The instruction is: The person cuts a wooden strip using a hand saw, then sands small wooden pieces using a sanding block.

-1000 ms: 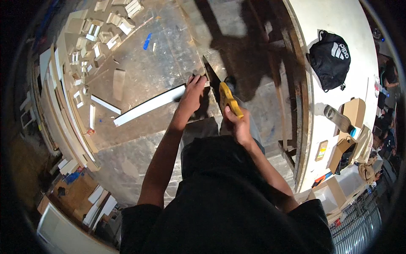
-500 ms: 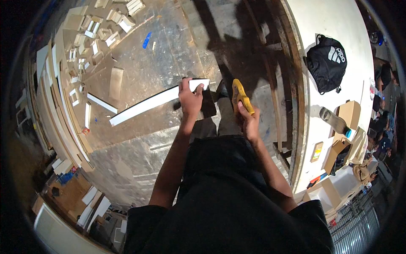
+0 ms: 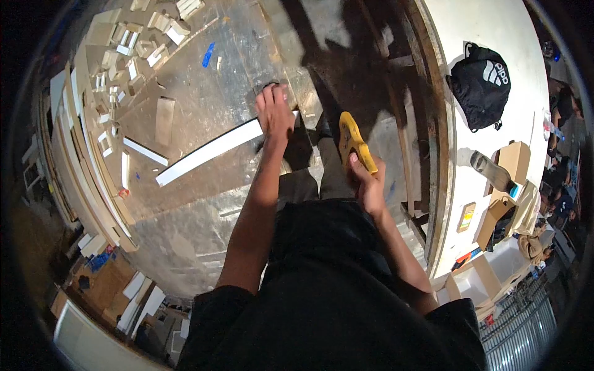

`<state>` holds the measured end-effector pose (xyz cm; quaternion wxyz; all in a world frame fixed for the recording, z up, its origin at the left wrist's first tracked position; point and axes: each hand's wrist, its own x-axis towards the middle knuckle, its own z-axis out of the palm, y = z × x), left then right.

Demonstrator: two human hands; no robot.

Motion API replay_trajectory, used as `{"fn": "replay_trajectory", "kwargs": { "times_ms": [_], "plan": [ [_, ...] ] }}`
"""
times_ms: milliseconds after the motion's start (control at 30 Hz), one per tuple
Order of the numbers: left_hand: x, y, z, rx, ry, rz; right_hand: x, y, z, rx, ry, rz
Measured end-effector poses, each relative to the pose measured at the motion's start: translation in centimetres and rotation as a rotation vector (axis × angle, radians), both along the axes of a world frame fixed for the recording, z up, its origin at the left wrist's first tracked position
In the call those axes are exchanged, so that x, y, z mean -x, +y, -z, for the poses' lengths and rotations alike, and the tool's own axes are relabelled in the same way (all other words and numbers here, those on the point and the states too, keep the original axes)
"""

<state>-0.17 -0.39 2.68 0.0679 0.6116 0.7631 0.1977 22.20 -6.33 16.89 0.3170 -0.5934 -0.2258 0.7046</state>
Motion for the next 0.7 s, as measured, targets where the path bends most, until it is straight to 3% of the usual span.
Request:
{"fn": "replay_trajectory", "kwargs": {
  "times_ms": [167, 467, 633, 700],
  "plan": [
    [-0.5, 1.1, 2.8, 0.037, -0.084, -0.055, 1.3, -1.0, -0.2, -0.051, 0.074, 0.011],
    [-0.9, 0.9, 0.6, -0.008, -0.223, -0.054, 2.2, 0.9, -0.7, -0.181, 0.006, -0.219],
    [-0.4, 0.9, 1.5, -0.117, -0.088, 0.137, 2.0, 5.3, -2.1, 0.075, -0.068, -0.315],
    [-0.4, 0.8, 2.5, -0.115, -0.092, 0.114, 1.8, 6.9, -0.1, 0.052, -0.104, -0.39]
  ]
}}
